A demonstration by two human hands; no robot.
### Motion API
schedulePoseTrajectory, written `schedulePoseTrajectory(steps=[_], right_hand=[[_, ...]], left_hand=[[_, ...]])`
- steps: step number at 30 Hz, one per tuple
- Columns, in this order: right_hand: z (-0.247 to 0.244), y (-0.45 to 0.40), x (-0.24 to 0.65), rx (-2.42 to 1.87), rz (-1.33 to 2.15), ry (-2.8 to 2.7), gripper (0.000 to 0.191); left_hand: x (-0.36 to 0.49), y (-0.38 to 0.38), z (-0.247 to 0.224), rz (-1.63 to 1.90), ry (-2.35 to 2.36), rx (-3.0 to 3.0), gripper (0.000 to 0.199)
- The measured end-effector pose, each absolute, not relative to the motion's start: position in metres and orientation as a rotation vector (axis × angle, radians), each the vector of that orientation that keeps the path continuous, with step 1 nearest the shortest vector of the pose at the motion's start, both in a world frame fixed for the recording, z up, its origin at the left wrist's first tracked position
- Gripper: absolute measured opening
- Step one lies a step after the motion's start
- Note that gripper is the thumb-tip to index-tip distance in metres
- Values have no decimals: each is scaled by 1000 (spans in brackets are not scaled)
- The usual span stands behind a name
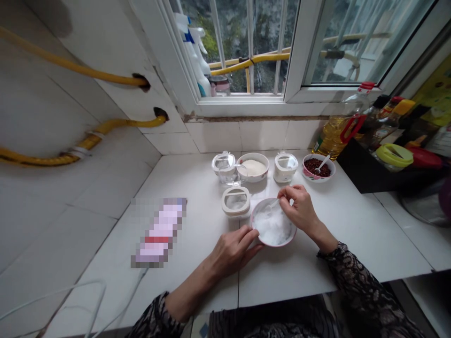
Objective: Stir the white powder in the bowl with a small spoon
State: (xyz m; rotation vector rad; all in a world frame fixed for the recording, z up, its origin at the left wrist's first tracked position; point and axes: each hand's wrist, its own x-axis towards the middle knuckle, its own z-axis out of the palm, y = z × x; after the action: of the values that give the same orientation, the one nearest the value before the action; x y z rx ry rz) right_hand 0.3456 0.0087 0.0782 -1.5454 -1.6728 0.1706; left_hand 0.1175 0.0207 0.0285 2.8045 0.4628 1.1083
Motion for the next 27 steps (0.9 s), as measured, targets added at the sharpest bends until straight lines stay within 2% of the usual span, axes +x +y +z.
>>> schedulePoseTrajectory(steps=[10, 18, 27], right_hand=[[78, 10, 342, -1534, 319, -1619, 16], [84, 10, 348, -1513, 615, -1346, 14], [81, 13, 348, -1527, 674, -1258, 13]], left_hand=[[117, 21, 27, 1091, 456, 2791, 17], [118, 21, 28, 1122, 465, 2812, 17], [118, 21, 27, 1110, 467, 2812, 16]])
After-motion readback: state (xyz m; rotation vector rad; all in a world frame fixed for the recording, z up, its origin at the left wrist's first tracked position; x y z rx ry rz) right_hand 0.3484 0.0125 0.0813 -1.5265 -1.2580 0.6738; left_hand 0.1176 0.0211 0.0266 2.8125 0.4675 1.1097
